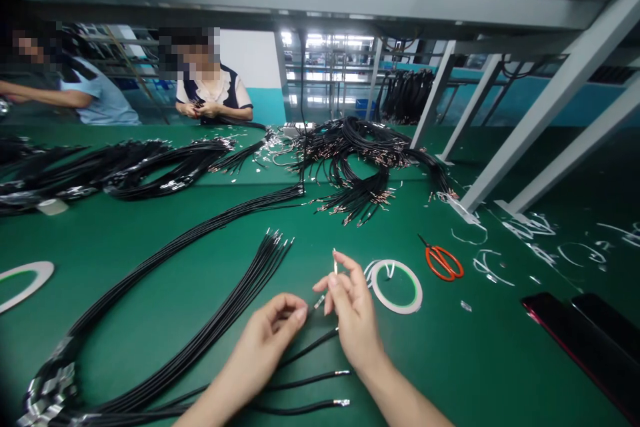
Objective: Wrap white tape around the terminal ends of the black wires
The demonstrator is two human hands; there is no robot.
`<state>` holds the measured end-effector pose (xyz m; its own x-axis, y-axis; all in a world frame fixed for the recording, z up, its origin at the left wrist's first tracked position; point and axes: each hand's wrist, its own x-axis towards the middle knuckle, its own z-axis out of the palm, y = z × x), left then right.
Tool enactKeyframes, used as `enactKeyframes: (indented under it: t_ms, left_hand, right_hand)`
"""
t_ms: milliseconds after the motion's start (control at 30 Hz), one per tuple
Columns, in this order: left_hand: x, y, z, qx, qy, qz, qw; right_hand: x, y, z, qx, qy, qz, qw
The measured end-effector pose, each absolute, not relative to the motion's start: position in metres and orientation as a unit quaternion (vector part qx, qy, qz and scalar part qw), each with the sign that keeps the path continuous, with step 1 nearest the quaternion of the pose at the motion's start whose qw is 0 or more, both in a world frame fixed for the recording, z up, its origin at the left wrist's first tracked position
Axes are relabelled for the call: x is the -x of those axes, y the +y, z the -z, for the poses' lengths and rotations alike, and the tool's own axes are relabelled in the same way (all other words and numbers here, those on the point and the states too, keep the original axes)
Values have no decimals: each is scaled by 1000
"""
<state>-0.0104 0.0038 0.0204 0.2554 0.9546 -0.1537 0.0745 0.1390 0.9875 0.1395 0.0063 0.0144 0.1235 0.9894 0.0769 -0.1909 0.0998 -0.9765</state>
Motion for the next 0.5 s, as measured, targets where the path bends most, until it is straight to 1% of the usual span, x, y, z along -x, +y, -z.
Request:
enactKeyframes:
  t_ms: [67, 133, 200, 233, 267, 300, 333, 367, 400, 433, 500]
  left_hand:
    - [5, -6, -15, -629, 472, -325, 525]
    - [-1, -16, -10, -675, 421, -232, 559]
    - [-3, -18, -7, -673, 355, -141, 634]
    - [-1, -15, -6, -673, 346, -123, 642]
    - [4, -10, -6, -689, 362, -133, 614]
    - [11, -3, -7, -709, 419, -189, 535]
    - [19, 6, -8, -731, 479, -254, 414]
    - [28, 15, -8, -745, 532, -286, 282]
    - [36, 24, -8, -745, 578, -284, 172]
    - [42, 31, -7, -738, 612, -267, 94]
    - [49, 42, -4, -738, 639, -216, 11]
  right_hand:
    - [-144, 8, -12, 470, -442, -480, 594]
    - [-145, 10, -7, 488, -441, -475, 585]
    - [-145, 11, -1, 503, -437, -473, 576]
    - [-144, 11, 2, 509, -437, -474, 570]
    - [-142, 10, 5, 515, -441, -475, 561]
    - [-141, 9, 8, 519, -448, -477, 550]
    - [-139, 8, 10, 524, -457, -478, 537]
    - [-137, 6, 11, 528, -467, -478, 523]
    - [-135, 4, 12, 532, -478, -479, 509]
    - [-134, 2, 12, 536, -487, -478, 497]
    - [-131, -2, 11, 540, -501, -473, 482]
